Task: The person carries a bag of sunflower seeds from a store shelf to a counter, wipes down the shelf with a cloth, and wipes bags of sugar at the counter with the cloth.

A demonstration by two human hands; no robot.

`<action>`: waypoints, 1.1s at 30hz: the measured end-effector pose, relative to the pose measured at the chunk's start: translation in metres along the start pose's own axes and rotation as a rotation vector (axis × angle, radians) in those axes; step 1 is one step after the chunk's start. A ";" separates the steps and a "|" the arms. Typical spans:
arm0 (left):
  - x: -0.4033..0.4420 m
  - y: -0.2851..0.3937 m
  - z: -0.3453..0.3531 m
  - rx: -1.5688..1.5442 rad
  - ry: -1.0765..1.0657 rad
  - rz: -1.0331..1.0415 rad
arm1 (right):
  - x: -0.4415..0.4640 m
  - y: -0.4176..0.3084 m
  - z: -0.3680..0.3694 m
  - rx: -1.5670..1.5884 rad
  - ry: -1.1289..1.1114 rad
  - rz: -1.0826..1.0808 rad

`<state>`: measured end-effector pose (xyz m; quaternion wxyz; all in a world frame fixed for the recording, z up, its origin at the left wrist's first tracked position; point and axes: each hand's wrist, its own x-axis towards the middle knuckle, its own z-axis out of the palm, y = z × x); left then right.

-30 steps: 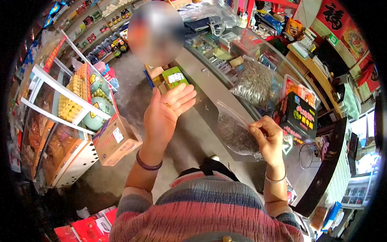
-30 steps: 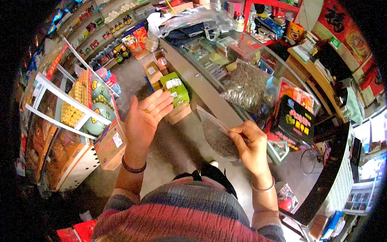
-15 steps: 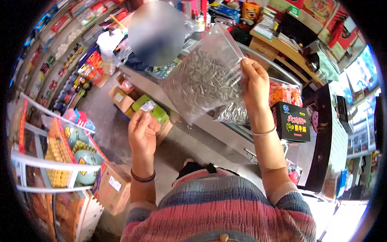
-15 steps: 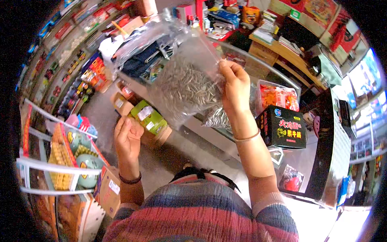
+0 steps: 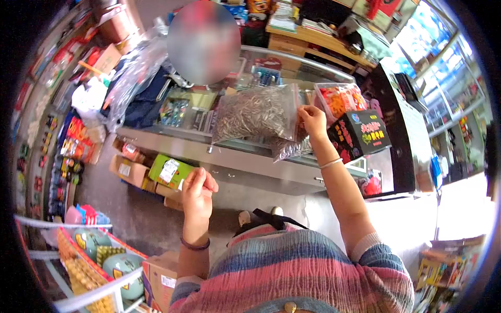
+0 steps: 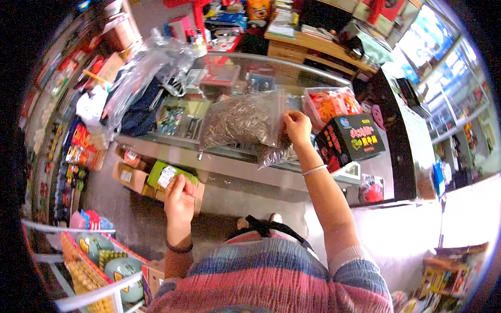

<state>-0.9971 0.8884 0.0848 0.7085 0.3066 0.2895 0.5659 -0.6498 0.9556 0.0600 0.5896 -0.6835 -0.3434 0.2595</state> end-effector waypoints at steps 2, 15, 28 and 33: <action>0.007 -0.017 -0.009 -0.044 -0.025 -0.086 | -0.007 0.009 -0.011 -0.004 0.045 -0.037; -0.025 -0.104 0.033 0.075 -0.221 -0.508 | -0.256 0.086 -0.143 -0.268 0.041 0.265; -0.255 -0.265 0.246 0.411 -0.871 -0.996 | -0.517 0.134 -0.356 0.382 0.677 0.343; -0.365 -0.314 0.307 0.434 -1.125 -1.150 | -0.597 0.131 -0.441 0.494 0.935 0.289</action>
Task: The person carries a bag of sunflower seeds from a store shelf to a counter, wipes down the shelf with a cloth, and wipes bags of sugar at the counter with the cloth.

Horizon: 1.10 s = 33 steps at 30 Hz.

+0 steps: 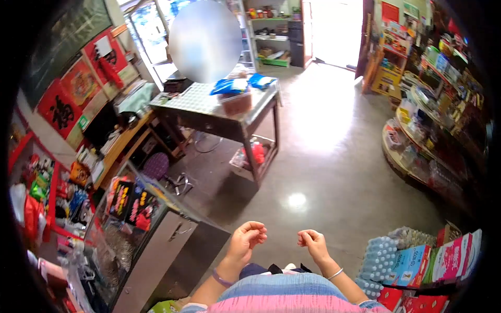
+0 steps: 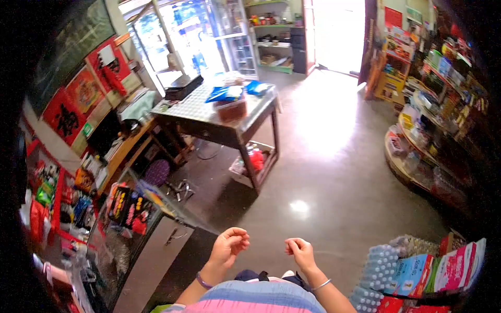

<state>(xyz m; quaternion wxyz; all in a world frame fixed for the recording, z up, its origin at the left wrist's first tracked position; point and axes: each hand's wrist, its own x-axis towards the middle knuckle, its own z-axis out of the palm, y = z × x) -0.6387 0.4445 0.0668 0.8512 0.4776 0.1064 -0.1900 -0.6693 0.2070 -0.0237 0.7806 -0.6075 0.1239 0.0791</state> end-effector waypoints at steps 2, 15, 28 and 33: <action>0.025 -0.006 0.026 0.024 -0.024 -0.036 | 0.004 -0.020 -0.028 0.028 0.077 -0.037; 0.258 -0.073 0.160 0.036 -0.150 -0.269 | 0.103 -0.117 -0.194 0.065 0.305 -0.201; 0.468 -0.142 0.450 0.277 -0.572 -0.499 | 0.117 -0.139 -0.410 0.238 1.034 -0.113; 0.494 -0.223 0.575 0.387 -0.771 -0.615 | 0.103 -0.120 -0.495 0.365 1.210 -0.133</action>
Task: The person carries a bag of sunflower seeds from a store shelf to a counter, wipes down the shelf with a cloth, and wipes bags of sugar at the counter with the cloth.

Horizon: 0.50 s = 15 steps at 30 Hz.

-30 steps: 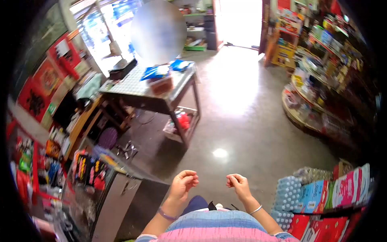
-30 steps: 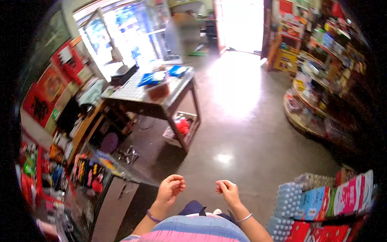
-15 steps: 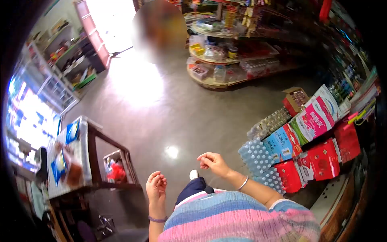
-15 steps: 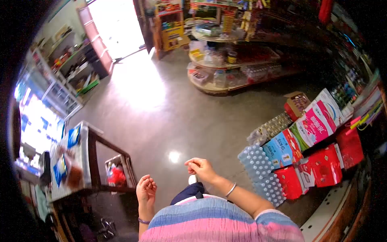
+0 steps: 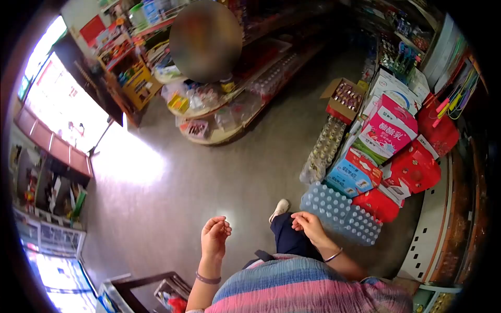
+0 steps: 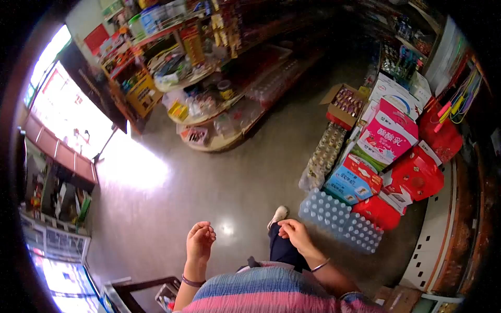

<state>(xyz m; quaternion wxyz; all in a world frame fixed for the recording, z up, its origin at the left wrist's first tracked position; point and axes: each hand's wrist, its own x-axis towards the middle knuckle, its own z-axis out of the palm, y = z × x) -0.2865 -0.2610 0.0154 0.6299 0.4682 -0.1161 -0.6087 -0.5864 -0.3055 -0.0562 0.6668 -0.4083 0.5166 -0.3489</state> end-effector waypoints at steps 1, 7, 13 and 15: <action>0.022 0.001 0.017 0.014 -0.029 -0.019 | 0.020 -0.001 -0.008 0.026 0.012 -0.002; 0.152 0.025 0.128 0.100 -0.095 -0.072 | 0.161 -0.072 -0.047 0.171 0.024 -0.065; 0.268 0.048 0.219 0.196 -0.157 -0.098 | 0.287 -0.178 -0.084 0.180 0.066 -0.235; 0.309 0.043 0.231 0.175 -0.163 -0.120 | 0.315 -0.205 -0.091 0.171 0.067 -0.212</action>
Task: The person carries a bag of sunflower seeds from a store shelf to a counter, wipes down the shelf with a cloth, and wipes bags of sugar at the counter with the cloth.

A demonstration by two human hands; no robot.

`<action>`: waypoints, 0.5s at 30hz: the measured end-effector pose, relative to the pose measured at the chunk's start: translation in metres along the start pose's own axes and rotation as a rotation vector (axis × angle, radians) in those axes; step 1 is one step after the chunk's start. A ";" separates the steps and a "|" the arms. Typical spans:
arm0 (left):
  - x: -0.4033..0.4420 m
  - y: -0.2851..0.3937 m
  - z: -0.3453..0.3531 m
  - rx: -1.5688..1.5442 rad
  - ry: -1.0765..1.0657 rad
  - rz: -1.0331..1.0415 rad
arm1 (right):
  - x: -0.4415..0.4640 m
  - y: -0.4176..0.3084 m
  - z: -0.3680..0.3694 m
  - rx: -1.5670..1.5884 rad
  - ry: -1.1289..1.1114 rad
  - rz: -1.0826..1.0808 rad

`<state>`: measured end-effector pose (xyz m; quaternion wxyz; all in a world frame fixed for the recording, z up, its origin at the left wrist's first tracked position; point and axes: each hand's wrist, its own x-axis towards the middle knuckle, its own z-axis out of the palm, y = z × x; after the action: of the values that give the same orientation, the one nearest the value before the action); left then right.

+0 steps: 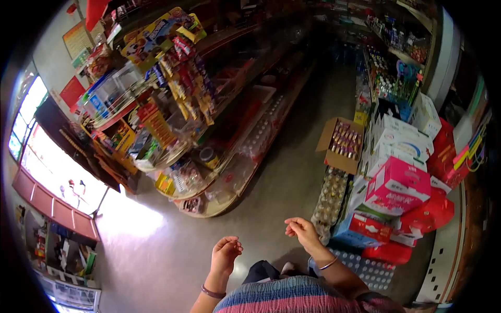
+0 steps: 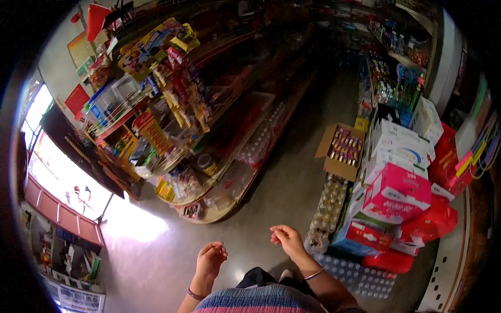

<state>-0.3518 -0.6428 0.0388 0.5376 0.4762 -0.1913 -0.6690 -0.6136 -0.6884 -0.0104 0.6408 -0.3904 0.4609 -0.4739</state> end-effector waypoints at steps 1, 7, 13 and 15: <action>0.021 0.000 0.002 -0.010 -0.006 -0.011 | 0.017 -0.004 -0.002 0.003 -0.015 -0.006; 0.160 0.015 0.024 -0.029 -0.008 -0.075 | 0.136 -0.026 -0.018 -0.029 0.000 -0.008; 0.318 0.068 0.070 -0.036 -0.090 -0.098 | 0.272 -0.064 -0.045 -0.148 0.085 0.012; 0.366 0.091 0.098 -0.004 -0.148 -0.108 | 0.313 -0.082 -0.056 -0.156 0.119 -0.005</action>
<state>-0.3736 -1.0293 -0.0026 0.4862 0.4341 -0.2033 -0.7307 -0.6479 -1.0147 -0.0180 0.5789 -0.4115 0.5325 -0.4604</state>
